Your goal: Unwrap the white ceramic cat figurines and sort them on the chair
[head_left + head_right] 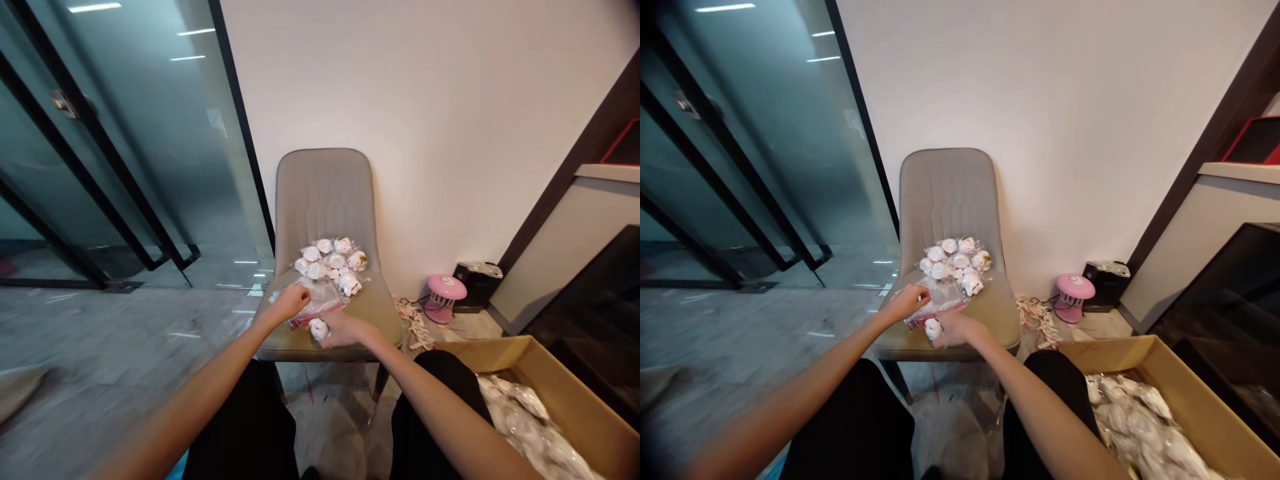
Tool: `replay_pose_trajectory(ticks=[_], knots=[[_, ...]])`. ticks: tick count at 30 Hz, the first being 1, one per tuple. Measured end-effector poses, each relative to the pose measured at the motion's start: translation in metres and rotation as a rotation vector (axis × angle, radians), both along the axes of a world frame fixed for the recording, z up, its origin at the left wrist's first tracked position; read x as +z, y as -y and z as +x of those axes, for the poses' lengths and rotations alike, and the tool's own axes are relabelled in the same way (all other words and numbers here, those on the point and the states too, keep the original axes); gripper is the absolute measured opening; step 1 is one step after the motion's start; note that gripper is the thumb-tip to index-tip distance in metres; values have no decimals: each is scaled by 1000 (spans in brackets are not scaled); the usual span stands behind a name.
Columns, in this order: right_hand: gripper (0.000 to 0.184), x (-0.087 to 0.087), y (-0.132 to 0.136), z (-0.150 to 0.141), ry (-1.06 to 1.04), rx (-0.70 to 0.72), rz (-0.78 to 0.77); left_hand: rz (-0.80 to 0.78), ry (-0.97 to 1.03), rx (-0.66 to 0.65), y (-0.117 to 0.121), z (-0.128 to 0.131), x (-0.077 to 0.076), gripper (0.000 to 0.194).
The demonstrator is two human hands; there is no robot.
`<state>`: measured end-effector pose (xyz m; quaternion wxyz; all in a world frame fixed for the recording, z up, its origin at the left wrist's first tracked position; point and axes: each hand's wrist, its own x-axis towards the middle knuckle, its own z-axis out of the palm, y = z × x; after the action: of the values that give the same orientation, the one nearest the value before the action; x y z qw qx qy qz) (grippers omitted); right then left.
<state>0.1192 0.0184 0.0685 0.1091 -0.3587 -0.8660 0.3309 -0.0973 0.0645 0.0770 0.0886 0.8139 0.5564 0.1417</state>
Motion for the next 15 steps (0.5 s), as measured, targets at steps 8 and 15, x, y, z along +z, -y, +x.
replay_pose_trajectory(ticks=[8, 15], knots=[[43, 18, -15, 25, -297, -132, 74, 7, -15, -95, -5, 3, -10, 19], [40, -7, -14, 6, -244, -85, 174, -47, 195, -100, -8, 9, -11, 23]])
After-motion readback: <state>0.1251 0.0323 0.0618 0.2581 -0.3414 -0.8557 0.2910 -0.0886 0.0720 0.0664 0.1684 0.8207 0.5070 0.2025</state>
